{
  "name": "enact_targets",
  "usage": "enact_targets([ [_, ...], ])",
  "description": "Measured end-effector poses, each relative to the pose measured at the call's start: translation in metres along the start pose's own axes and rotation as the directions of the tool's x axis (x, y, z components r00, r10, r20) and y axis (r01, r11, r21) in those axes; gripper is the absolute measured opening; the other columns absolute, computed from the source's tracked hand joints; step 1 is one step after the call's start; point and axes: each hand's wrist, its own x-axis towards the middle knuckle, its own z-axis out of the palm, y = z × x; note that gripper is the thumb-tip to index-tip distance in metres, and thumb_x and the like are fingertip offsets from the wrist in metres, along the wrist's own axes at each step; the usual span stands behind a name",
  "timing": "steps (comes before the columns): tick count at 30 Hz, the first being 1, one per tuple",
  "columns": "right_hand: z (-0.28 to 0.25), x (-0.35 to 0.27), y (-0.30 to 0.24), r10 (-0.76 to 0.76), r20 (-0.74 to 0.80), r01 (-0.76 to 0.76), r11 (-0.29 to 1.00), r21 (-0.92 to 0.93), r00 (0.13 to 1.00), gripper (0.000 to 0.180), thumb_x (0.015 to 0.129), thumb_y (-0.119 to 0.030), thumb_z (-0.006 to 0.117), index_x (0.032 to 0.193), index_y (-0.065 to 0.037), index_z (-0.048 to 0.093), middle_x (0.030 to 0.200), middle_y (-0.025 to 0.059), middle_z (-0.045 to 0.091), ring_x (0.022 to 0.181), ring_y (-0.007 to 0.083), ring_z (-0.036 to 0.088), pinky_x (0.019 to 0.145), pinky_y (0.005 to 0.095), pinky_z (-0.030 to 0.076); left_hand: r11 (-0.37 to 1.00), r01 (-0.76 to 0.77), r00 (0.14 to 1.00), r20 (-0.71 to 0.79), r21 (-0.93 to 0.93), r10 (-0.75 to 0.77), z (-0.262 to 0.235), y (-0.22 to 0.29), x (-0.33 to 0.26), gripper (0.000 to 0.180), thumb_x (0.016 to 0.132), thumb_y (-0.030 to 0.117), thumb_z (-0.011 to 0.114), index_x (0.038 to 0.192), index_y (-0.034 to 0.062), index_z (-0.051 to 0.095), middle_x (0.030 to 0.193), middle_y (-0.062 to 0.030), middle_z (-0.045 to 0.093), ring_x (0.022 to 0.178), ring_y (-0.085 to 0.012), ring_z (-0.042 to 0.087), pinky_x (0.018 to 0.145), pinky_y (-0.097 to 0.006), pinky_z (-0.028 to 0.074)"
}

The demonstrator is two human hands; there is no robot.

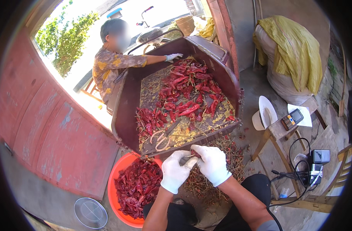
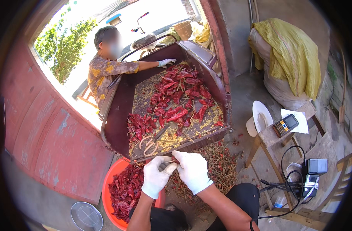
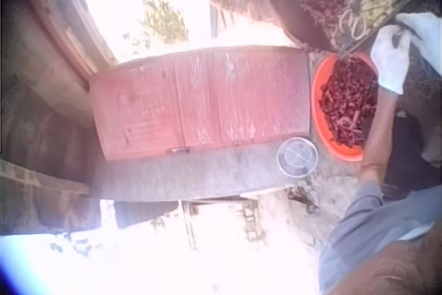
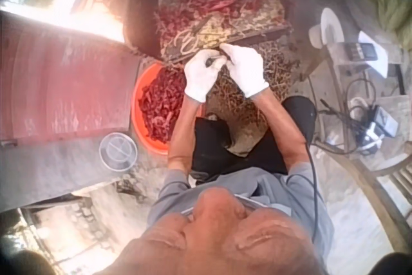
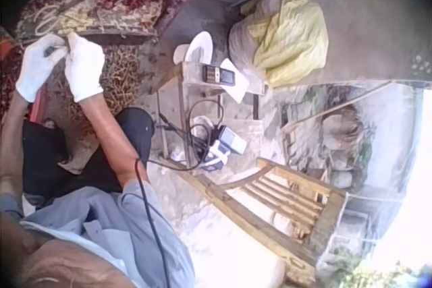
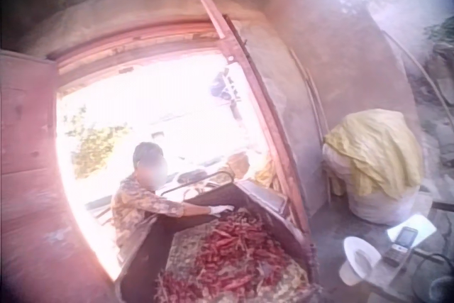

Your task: The person sorts and de-stems dried red peppers by hand and with scissors, collecting the processed peppers in a red basin.

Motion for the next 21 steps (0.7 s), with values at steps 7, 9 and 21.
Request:
enact_targets([
  [7, 0.004, -0.002, 0.002, -0.160, -0.048, 0.158, 0.986, -0.057, 0.986, 0.033, 0.076, -0.006, 0.063, 0.109, -0.006, 0.065, 0.082, 0.0098, 0.068, 0.078, 0.0299, 0.066, 0.073, 0.0428, 0.050, 0.969, -0.162, 0.980, -0.085, 0.188, 0.181, -0.002, 0.001, -0.004, 0.025, 0.084, 0.020, 0.078, 0.097, 0.0002, 0.072, 0.086, -0.0147, 0.072, 0.075, -0.0208, 0.072, 0.070, -0.032, 0.057],
  [9, 0.004, 0.000, 0.004, -0.168, 0.002, 0.167, 0.984, -0.067, 0.986, 0.030, 0.079, -0.007, 0.063, 0.109, -0.006, 0.063, 0.081, 0.0105, 0.068, 0.077, 0.0289, 0.066, 0.072, 0.0422, 0.050, 0.950, -0.212, 0.970, -0.073, 0.229, 0.234, -0.004, 0.002, -0.001, 0.019, 0.085, 0.017, 0.076, 0.096, 0.0019, 0.072, 0.086, -0.0141, 0.071, 0.074, -0.0231, 0.071, 0.069, -0.033, 0.057],
  [21, 0.000, -0.007, 0.006, 0.004, 0.265, -0.019, 0.998, 0.053, 0.964, 0.022, 0.091, -0.026, 0.065, 0.100, -0.007, 0.061, 0.075, 0.0154, 0.067, 0.070, 0.0365, 0.067, 0.061, 0.0443, 0.053, 0.936, 0.064, 0.995, -0.045, -0.346, -0.084, 0.000, -0.007, -0.005, 0.008, 0.090, 0.009, 0.071, 0.091, 0.0013, 0.071, 0.080, -0.0074, 0.070, 0.064, -0.0139, 0.064, 0.056, -0.026, 0.049],
])
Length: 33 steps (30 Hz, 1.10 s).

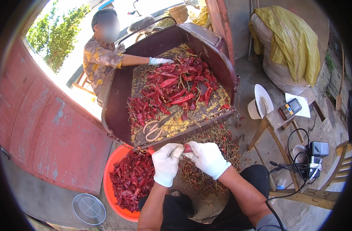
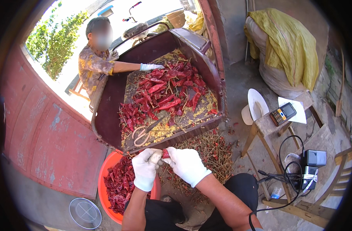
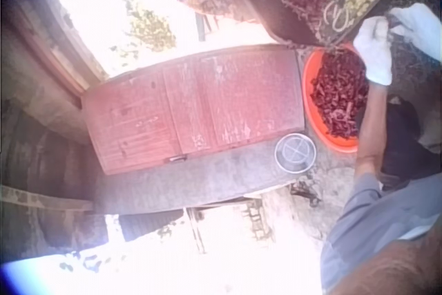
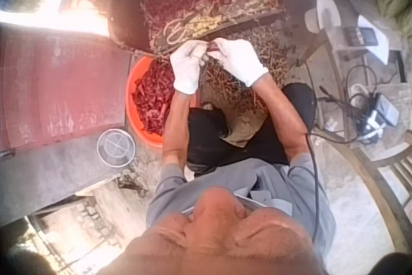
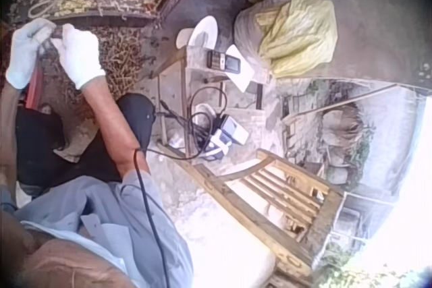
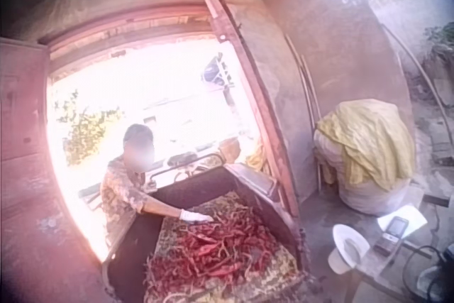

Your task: The person sorts and de-stems dried red peppers by hand and with scissors, collecting the processed peppers in a red basin.

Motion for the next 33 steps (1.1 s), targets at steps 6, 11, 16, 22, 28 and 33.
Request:
enact_targets([
  [6, -0.011, 0.004, -0.015, 0.188, 0.280, -0.327, 0.714, 0.619, 0.941, 0.023, 0.098, -0.026, 0.062, 0.101, -0.004, 0.067, 0.076, 0.0094, 0.070, 0.061, 0.0171, 0.067, 0.058, 0.0328, 0.053, 0.752, 0.257, 0.966, 0.149, -0.607, -0.210, -0.006, -0.006, -0.002, 0.027, 0.092, 0.028, 0.072, 0.095, 0.0008, 0.067, 0.075, -0.0021, 0.066, 0.059, -0.0079, 0.056, 0.051, -0.022, 0.041],
  [11, 0.005, 0.007, -0.011, 0.252, 0.309, -0.374, 0.277, 0.885, 0.917, 0.023, 0.100, -0.022, 0.061, 0.099, 0.000, 0.068, 0.079, 0.0039, 0.071, 0.060, 0.0083, 0.063, 0.058, 0.0250, 0.051, 0.492, 0.271, 0.962, 0.219, -0.828, -0.161, -0.001, -0.012, 0.005, 0.032, 0.092, 0.033, 0.070, 0.090, 0.0025, 0.062, 0.068, -0.0044, 0.059, 0.059, -0.0154, 0.053, 0.051, -0.032, 0.042],
  [16, 0.000, 0.010, -0.015, 0.249, 0.358, -0.397, 0.129, 0.909, 0.900, 0.023, 0.101, -0.020, 0.059, 0.101, 0.002, 0.066, 0.080, 0.0077, 0.070, 0.062, 0.0122, 0.065, 0.060, 0.0270, 0.054, 0.365, 0.335, 0.942, 0.308, -0.869, -0.132, -0.002, -0.017, 0.006, 0.031, 0.094, 0.033, 0.068, 0.088, 0.0042, 0.060, 0.067, -0.0075, 0.056, 0.060, -0.0219, 0.054, 0.050, -0.038, 0.044],
  [22, -0.013, 0.007, -0.002, 0.356, 0.421, -0.403, -0.126, 0.906, 0.835, 0.024, 0.101, -0.017, 0.057, 0.113, 0.004, 0.061, 0.084, 0.0088, 0.066, 0.065, 0.0140, 0.061, 0.069, 0.0367, 0.058, 0.693, -0.029, 0.959, -0.215, -0.720, -0.183, -0.029, -0.012, 0.026, 0.021, 0.097, 0.025, 0.065, 0.098, 0.0056, 0.060, 0.080, -0.0036, 0.062, 0.065, -0.0113, 0.057, 0.055, -0.024, 0.044],
  [28, -0.008, 0.012, -0.007, 0.379, 0.407, -0.436, -0.011, 0.900, 0.831, 0.030, 0.099, -0.017, 0.062, 0.124, 0.000, 0.057, 0.104, 0.0092, 0.068, 0.070, 0.0118, 0.065, 0.068, 0.0300, 0.059, 0.999, -0.001, 0.980, -0.199, -0.049, -0.009, -0.014, 0.001, 0.006, 0.016, 0.095, 0.006, 0.063, 0.107, -0.0042, 0.068, 0.084, -0.0056, 0.069, 0.071, -0.0100, 0.063, 0.064, -0.024, 0.052],
  [33, -0.007, 0.010, -0.012, 0.426, 0.316, -0.434, 0.214, 0.875, 0.848, 0.033, 0.091, -0.023, 0.073, 0.114, -0.001, 0.062, 0.085, 0.0016, 0.066, 0.064, 0.0076, 0.061, 0.052, 0.0235, 0.050, 0.859, -0.329, 0.920, -0.070, 0.391, 0.384, -0.006, -0.001, 0.000, 0.014, 0.092, 0.007, 0.067, 0.103, 0.0000, 0.071, 0.084, -0.0079, 0.071, 0.074, -0.0140, 0.067, 0.068, -0.027, 0.053],
])
